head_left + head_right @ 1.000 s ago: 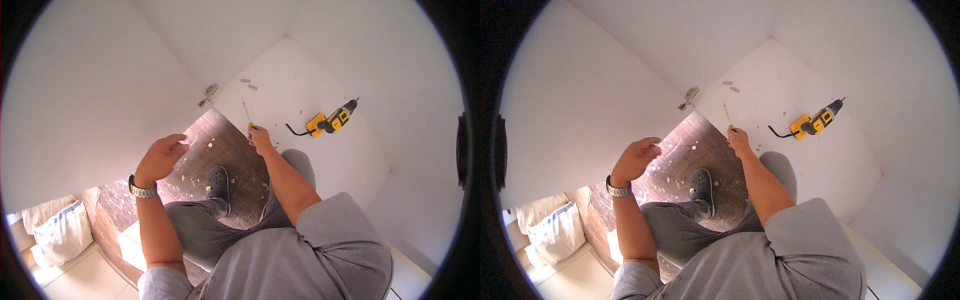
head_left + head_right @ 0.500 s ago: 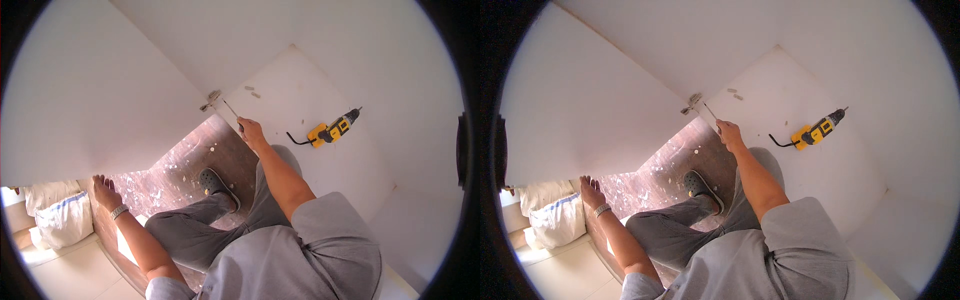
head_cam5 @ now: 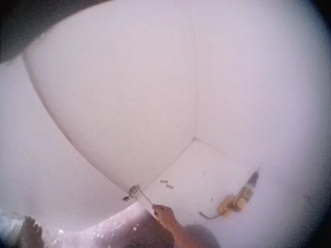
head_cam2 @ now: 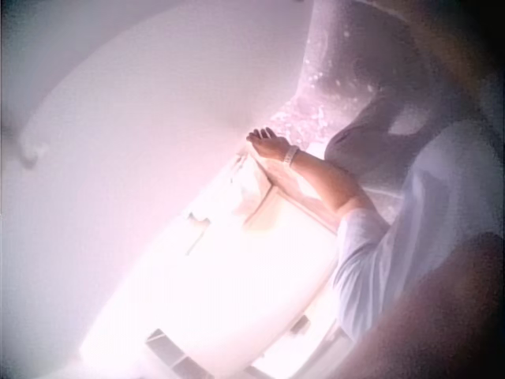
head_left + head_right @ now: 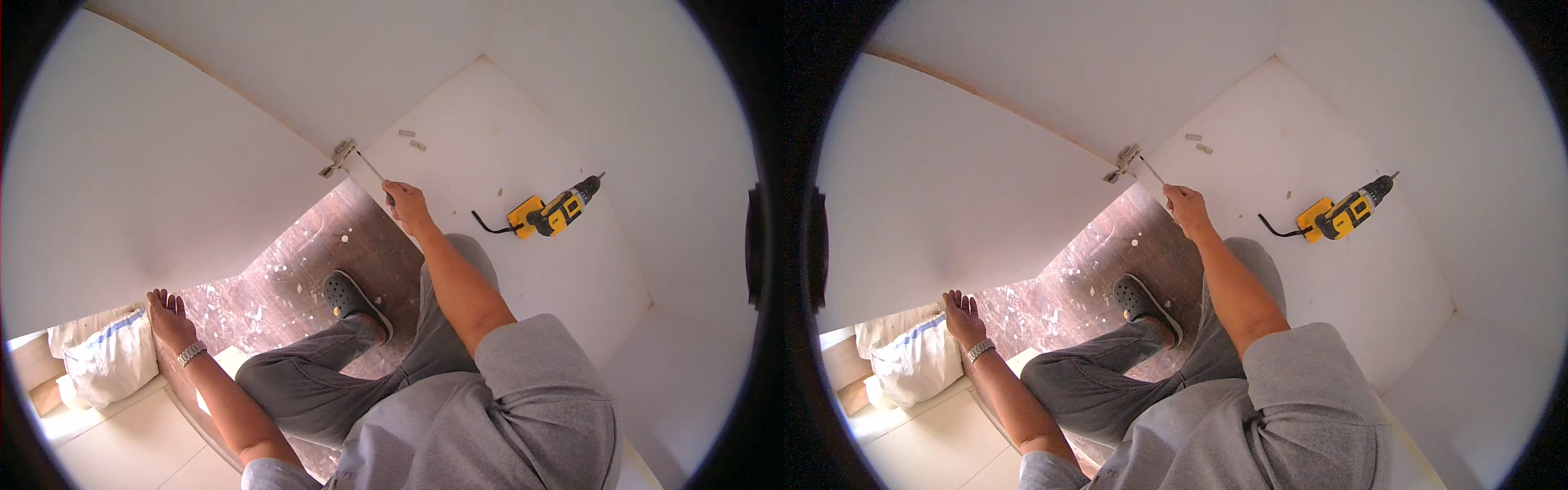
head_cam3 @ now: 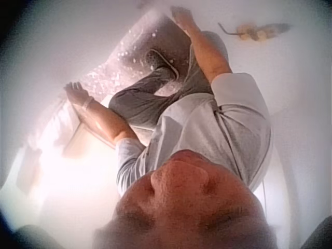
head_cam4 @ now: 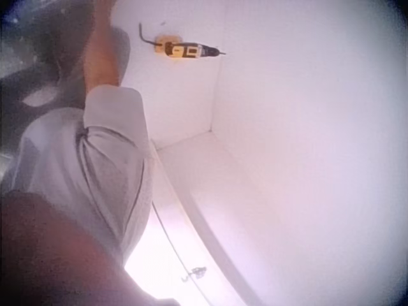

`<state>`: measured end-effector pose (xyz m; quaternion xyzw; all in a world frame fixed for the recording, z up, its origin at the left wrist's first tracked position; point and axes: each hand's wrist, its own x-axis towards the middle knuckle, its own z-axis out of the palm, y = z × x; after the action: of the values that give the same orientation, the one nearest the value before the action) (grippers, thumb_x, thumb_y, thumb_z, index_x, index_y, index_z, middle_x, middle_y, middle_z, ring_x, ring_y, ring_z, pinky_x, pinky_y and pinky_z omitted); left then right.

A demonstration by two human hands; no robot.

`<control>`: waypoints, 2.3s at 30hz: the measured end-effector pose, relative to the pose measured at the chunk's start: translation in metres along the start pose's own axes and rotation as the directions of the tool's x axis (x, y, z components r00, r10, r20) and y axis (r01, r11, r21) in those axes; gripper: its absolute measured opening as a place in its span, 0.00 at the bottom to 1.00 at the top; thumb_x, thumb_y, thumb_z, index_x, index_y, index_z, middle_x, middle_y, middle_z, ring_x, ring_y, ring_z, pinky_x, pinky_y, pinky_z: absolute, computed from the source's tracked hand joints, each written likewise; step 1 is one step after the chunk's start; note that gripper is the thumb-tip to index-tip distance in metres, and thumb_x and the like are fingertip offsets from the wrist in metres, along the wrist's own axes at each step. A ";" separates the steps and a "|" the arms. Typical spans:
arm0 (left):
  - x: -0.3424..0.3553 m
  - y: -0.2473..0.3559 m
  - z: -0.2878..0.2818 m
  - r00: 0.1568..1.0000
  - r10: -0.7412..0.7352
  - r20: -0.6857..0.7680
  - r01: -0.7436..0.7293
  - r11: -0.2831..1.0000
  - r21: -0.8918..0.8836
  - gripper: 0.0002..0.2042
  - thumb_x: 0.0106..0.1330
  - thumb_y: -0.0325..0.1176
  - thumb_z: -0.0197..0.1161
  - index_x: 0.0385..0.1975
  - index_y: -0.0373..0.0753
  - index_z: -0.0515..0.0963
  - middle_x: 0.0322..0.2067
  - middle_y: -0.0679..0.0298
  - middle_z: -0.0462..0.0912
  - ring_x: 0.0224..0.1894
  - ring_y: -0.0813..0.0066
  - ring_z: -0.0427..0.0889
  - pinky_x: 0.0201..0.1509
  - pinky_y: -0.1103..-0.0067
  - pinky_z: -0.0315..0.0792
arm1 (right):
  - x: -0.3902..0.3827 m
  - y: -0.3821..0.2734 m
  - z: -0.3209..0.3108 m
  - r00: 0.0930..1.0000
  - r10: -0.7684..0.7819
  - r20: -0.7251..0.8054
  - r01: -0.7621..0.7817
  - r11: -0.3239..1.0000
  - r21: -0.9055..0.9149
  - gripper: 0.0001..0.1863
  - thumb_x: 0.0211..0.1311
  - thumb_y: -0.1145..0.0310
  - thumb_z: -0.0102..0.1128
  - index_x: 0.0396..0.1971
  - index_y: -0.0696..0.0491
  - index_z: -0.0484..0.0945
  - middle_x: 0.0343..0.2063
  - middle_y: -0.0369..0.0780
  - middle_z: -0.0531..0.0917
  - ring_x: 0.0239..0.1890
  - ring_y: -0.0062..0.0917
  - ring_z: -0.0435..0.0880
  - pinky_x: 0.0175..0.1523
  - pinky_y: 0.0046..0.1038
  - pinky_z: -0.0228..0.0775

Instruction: The person secures a cabinet door hinge to the frame of a white cabinet using a screwdriver and a power drill. They drive screws into the hinge mechanism and the cabinet wall to attach the door.

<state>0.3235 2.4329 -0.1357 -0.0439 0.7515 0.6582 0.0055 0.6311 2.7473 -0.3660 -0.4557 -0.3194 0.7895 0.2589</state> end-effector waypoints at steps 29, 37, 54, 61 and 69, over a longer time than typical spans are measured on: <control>0.011 -0.007 -0.002 1.000 -0.009 0.004 0.009 1.000 -0.001 0.26 0.66 0.49 0.57 0.53 0.32 0.70 0.49 0.57 0.75 0.48 0.68 0.73 0.51 0.75 0.71 | -0.001 0.005 0.000 0.999 -0.019 -0.039 0.019 1.000 -0.004 0.13 0.58 0.60 0.60 0.29 0.56 0.78 0.15 0.33 0.71 0.12 0.14 0.61 0.15 0.20 0.50; 0.013 -0.006 -0.001 1.000 0.012 0.023 -0.012 1.000 0.005 0.26 0.66 0.49 0.57 0.53 0.33 0.70 0.48 0.58 0.75 0.46 0.69 0.73 0.50 0.75 0.71 | 0.018 -0.007 -0.022 0.971 0.203 0.127 -0.234 0.919 0.318 0.13 0.60 0.60 0.57 0.34 0.55 0.74 0.16 0.33 0.70 0.11 0.12 0.60 0.14 0.17 0.49; 0.050 0.029 0.003 0.988 0.154 -0.028 -0.154 0.923 -0.354 0.34 0.67 0.60 0.44 0.66 0.43 0.55 0.65 0.62 0.59 0.67 0.65 0.56 0.68 0.66 0.50 | 0.025 -0.005 -0.021 0.958 0.205 0.198 -0.245 0.949 0.201 0.13 0.59 0.58 0.61 0.31 0.54 0.76 0.13 0.30 0.68 0.10 0.12 0.57 0.15 0.19 0.44; 0.050 0.025 0.007 0.980 0.183 -0.071 -0.196 0.934 -0.298 0.32 0.68 0.61 0.42 0.62 0.44 0.62 0.60 0.63 0.67 0.63 0.66 0.63 0.65 0.68 0.56 | 0.010 0.001 -0.003 0.879 -0.475 0.047 0.390 0.659 -0.643 0.15 0.57 0.61 0.62 0.37 0.59 0.79 0.20 0.41 0.79 0.19 0.25 0.74 0.27 0.28 0.67; 0.058 0.017 0.002 0.981 0.193 0.003 -0.184 0.940 -0.288 0.33 0.68 0.61 0.41 0.64 0.42 0.59 0.64 0.61 0.62 0.66 0.65 0.59 0.68 0.67 0.53 | 0.031 -0.008 -0.022 0.988 0.072 0.138 -0.082 0.994 0.066 0.14 0.57 0.62 0.63 0.37 0.57 0.79 0.17 0.37 0.74 0.17 0.19 0.68 0.20 0.25 0.59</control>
<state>0.2643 2.4335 -0.1229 0.0383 0.6488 0.7582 -0.0524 0.6377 2.7805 -0.3858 -0.4035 -0.2900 0.8389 0.2221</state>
